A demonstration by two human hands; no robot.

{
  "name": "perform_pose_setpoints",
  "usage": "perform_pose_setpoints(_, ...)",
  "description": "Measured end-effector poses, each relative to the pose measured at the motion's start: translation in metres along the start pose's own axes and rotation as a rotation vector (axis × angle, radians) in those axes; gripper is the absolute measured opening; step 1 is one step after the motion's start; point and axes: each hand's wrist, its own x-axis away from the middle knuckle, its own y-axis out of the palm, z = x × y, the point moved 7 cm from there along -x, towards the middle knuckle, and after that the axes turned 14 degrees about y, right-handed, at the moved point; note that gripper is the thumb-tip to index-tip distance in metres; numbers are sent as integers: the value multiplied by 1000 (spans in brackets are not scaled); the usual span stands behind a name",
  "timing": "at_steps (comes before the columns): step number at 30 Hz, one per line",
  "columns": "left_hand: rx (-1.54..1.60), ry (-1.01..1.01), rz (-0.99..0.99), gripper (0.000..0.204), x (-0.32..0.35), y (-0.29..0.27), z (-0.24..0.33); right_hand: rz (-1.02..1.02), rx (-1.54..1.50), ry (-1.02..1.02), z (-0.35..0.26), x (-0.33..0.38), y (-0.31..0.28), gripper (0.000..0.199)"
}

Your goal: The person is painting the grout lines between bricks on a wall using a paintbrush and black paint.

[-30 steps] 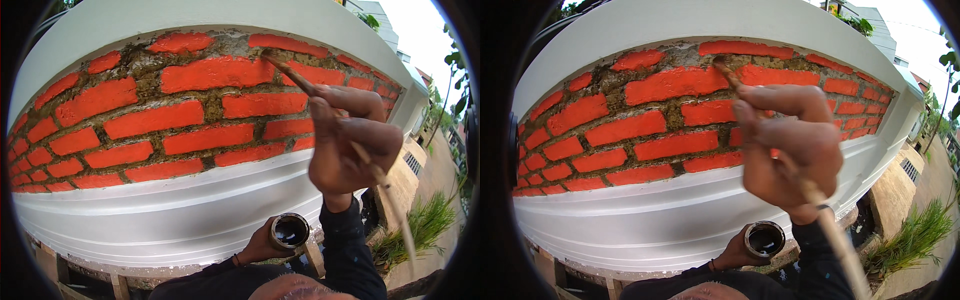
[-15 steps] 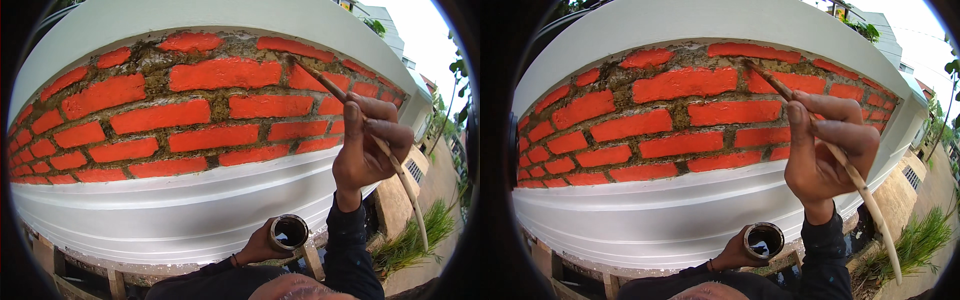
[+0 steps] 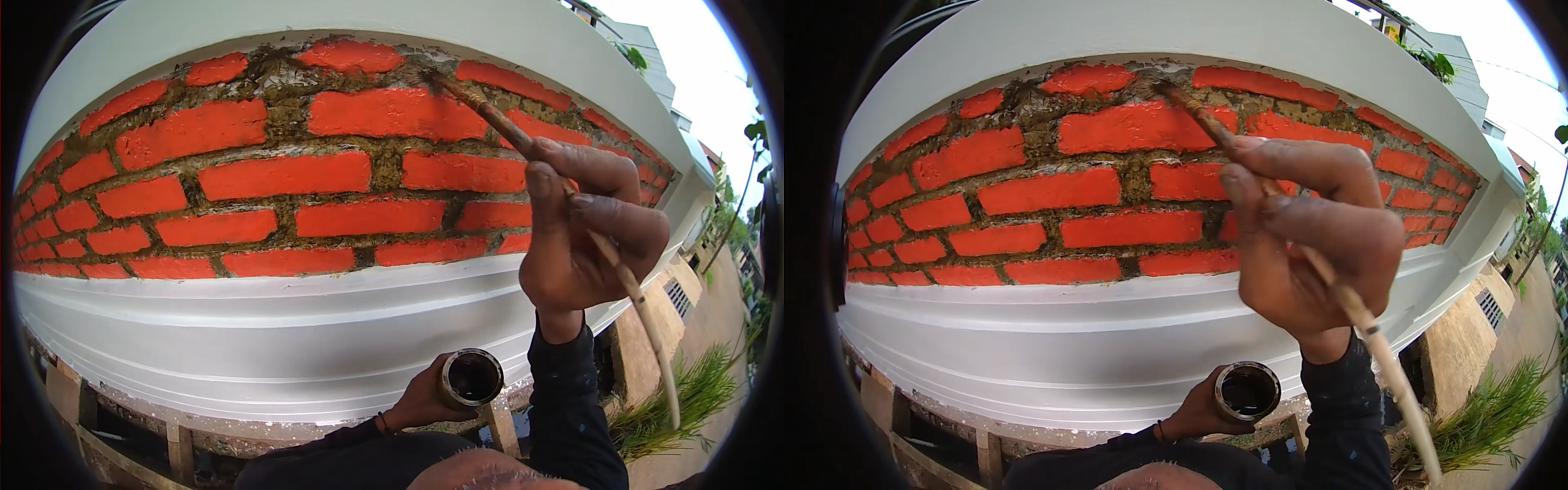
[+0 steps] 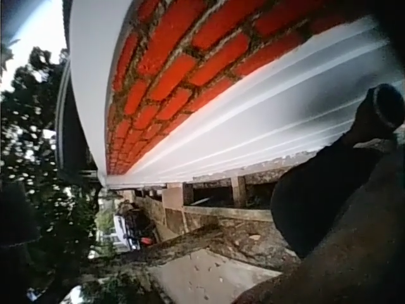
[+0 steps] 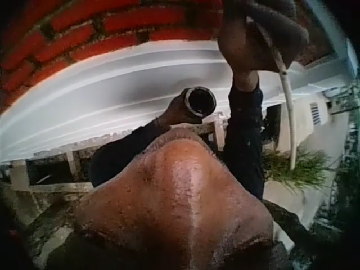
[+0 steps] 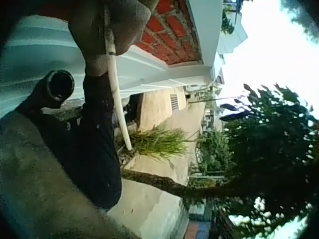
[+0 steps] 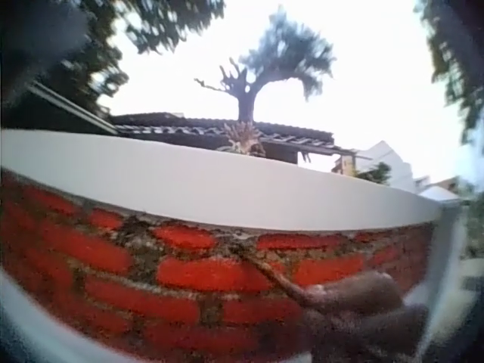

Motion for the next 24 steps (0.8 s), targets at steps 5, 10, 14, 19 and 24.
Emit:
perform_pose_setpoints(5, -6, -23, 1, 107, -2, -1, 3, 77, -115, 193, 6, 13, -36, 30)
perform_pose_setpoints(10, -18, 79, 56, 108, -17, -6, 10, -20, -61, 730, 4, 58, -93, 28)
perform_pose_setpoints(14, -9, 109, 45, 108, -25, -10, 9, -120, 2, 1088, -3, 109, -115, 26)
perform_pose_setpoints(19, 8, 122, -18, 108, -33, -1, 5, -293, -55, 1310, -8, 151, -114, 25)
perform_pose_setpoints(24, 3, 123, -47, 107, -34, 7, 8, -473, 21, 1370, -3, 173, -106, 26)
